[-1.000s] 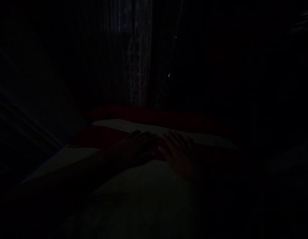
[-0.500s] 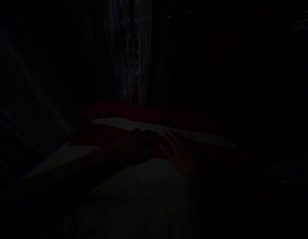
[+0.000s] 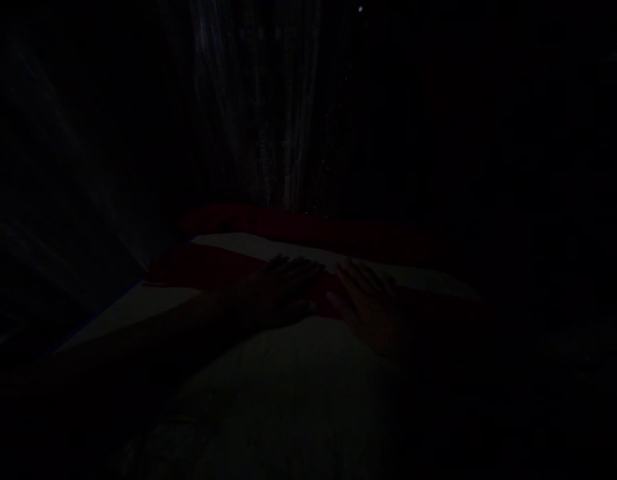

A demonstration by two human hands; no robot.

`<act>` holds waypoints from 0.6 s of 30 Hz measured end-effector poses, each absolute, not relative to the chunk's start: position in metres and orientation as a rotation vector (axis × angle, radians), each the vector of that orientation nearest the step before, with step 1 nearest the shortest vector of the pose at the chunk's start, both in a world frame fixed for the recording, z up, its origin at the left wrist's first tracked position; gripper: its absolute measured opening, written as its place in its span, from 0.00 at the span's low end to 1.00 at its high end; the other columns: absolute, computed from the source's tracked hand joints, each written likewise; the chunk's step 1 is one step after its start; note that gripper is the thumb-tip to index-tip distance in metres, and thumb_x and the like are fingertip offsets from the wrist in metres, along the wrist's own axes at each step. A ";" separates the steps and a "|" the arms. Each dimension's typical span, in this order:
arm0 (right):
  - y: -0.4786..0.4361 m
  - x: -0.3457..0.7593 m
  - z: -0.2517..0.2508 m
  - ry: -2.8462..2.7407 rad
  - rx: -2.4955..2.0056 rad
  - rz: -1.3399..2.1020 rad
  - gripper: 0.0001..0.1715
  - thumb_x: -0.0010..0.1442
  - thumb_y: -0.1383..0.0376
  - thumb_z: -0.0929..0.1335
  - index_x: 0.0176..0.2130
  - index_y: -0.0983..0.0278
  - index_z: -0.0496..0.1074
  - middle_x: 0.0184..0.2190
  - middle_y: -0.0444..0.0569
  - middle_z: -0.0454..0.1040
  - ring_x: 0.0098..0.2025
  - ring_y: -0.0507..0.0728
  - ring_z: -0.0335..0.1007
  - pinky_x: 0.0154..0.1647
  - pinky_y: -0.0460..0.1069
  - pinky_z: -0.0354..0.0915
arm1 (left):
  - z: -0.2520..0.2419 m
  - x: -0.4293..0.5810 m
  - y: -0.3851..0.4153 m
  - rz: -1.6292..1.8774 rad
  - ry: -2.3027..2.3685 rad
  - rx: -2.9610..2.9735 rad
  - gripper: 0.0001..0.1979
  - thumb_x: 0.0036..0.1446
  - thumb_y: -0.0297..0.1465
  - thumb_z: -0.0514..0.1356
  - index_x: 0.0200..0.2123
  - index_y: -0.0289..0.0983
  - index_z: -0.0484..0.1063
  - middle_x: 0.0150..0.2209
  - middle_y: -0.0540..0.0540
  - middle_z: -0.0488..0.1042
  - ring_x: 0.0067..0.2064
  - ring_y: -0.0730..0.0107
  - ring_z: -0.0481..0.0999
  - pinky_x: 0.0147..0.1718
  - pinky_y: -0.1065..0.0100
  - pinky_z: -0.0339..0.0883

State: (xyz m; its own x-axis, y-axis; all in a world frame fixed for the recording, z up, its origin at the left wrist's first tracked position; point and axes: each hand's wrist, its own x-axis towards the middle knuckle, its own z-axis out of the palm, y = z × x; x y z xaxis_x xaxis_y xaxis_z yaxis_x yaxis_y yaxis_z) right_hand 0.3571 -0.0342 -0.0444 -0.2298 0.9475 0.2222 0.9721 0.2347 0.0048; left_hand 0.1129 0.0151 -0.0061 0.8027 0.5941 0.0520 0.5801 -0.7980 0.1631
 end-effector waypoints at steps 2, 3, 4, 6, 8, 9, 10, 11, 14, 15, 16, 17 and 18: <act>-0.034 0.347 -0.043 -2.321 -1.838 -0.188 0.41 0.70 0.42 0.46 0.72 0.57 0.48 0.73 0.39 0.43 0.75 0.59 0.38 0.71 0.71 0.43 | -0.008 0.112 0.015 0.162 0.930 2.860 0.40 0.69 0.54 0.40 0.74 0.36 0.43 0.74 0.42 0.43 0.75 0.51 0.41 0.70 0.42 0.33; -0.033 0.345 -0.042 -2.337 -1.830 -0.171 0.41 0.70 0.42 0.46 0.72 0.56 0.49 0.73 0.38 0.43 0.75 0.58 0.38 0.71 0.71 0.42 | -0.008 0.112 0.015 0.173 0.926 2.864 0.39 0.69 0.54 0.40 0.74 0.36 0.44 0.74 0.42 0.44 0.75 0.51 0.42 0.70 0.42 0.33; -0.033 0.345 -0.042 -2.351 -1.823 -0.157 0.41 0.70 0.42 0.46 0.72 0.56 0.49 0.73 0.37 0.43 0.75 0.58 0.38 0.71 0.71 0.42 | -0.008 0.112 0.015 0.187 0.925 2.867 0.39 0.70 0.54 0.40 0.74 0.36 0.44 0.74 0.42 0.45 0.75 0.51 0.42 0.70 0.42 0.33; -0.033 0.352 -0.043 -2.350 -1.824 -0.134 0.40 0.70 0.42 0.47 0.72 0.55 0.50 0.73 0.38 0.45 0.75 0.58 0.39 0.71 0.70 0.42 | -0.006 0.112 0.014 0.202 0.927 2.869 0.39 0.70 0.53 0.41 0.74 0.36 0.44 0.74 0.41 0.45 0.75 0.51 0.43 0.70 0.42 0.34; -0.034 0.363 -0.045 -2.331 -1.842 -0.111 0.39 0.70 0.42 0.48 0.72 0.54 0.50 0.72 0.39 0.47 0.74 0.59 0.42 0.71 0.71 0.43 | -0.004 0.112 0.013 0.188 0.926 2.861 0.39 0.70 0.54 0.42 0.74 0.36 0.45 0.74 0.41 0.46 0.75 0.51 0.43 0.70 0.42 0.35; -0.034 0.367 -0.045 -2.318 -1.853 -0.101 0.39 0.70 0.42 0.48 0.71 0.54 0.51 0.72 0.40 0.48 0.74 0.60 0.43 0.70 0.71 0.44 | -0.003 0.113 0.012 0.179 0.928 2.854 0.39 0.69 0.54 0.42 0.74 0.36 0.45 0.74 0.41 0.45 0.75 0.50 0.43 0.70 0.42 0.35; -0.034 0.370 -0.044 -2.306 -1.863 -0.094 0.39 0.70 0.43 0.48 0.71 0.53 0.52 0.72 0.40 0.50 0.74 0.60 0.44 0.70 0.72 0.44 | -0.002 0.113 0.012 0.169 0.932 2.846 0.39 0.69 0.54 0.42 0.74 0.36 0.44 0.74 0.41 0.45 0.75 0.50 0.43 0.70 0.42 0.35; -0.034 0.371 -0.043 -2.293 -1.867 -0.092 0.39 0.70 0.43 0.48 0.71 0.54 0.52 0.72 0.41 0.50 0.74 0.60 0.44 0.70 0.72 0.44 | -0.002 0.113 0.011 0.163 0.934 2.841 0.40 0.69 0.55 0.42 0.74 0.36 0.44 0.74 0.41 0.45 0.75 0.50 0.43 0.70 0.42 0.36; -0.033 0.360 -0.038 -2.271 -1.841 -0.112 0.40 0.70 0.42 0.48 0.72 0.56 0.51 0.73 0.40 0.46 0.75 0.58 0.39 0.72 0.68 0.43 | -0.002 0.113 0.012 0.179 0.929 2.851 0.39 0.69 0.54 0.41 0.73 0.36 0.45 0.74 0.41 0.45 0.75 0.50 0.42 0.70 0.42 0.35; -0.033 0.355 -0.037 -2.278 -1.824 -0.107 0.41 0.70 0.43 0.48 0.72 0.57 0.51 0.73 0.39 0.45 0.75 0.58 0.39 0.73 0.67 0.42 | -0.002 0.113 0.012 0.180 0.919 2.855 0.39 0.69 0.54 0.41 0.73 0.36 0.46 0.74 0.41 0.46 0.75 0.50 0.42 0.70 0.42 0.35; -0.033 0.350 -0.036 -2.293 -1.810 -0.086 0.40 0.70 0.43 0.48 0.72 0.57 0.51 0.73 0.39 0.45 0.75 0.58 0.38 0.73 0.67 0.41 | -0.003 0.112 0.012 0.181 0.913 2.857 0.38 0.70 0.54 0.41 0.73 0.37 0.47 0.74 0.41 0.46 0.75 0.50 0.43 0.70 0.42 0.35; -0.032 0.348 -0.036 -2.307 -1.801 -0.055 0.40 0.70 0.43 0.48 0.72 0.57 0.51 0.73 0.39 0.45 0.75 0.58 0.38 0.73 0.67 0.40 | -0.003 0.112 0.012 0.183 0.911 2.857 0.38 0.70 0.53 0.41 0.73 0.37 0.47 0.74 0.41 0.46 0.75 0.50 0.43 0.70 0.42 0.35; -0.032 0.348 -0.037 -2.318 -1.796 -0.021 0.40 0.70 0.43 0.48 0.71 0.56 0.52 0.73 0.39 0.45 0.75 0.58 0.39 0.73 0.68 0.40 | -0.003 0.112 0.012 0.186 0.913 2.854 0.38 0.70 0.53 0.41 0.73 0.37 0.47 0.74 0.41 0.46 0.75 0.49 0.43 0.70 0.42 0.35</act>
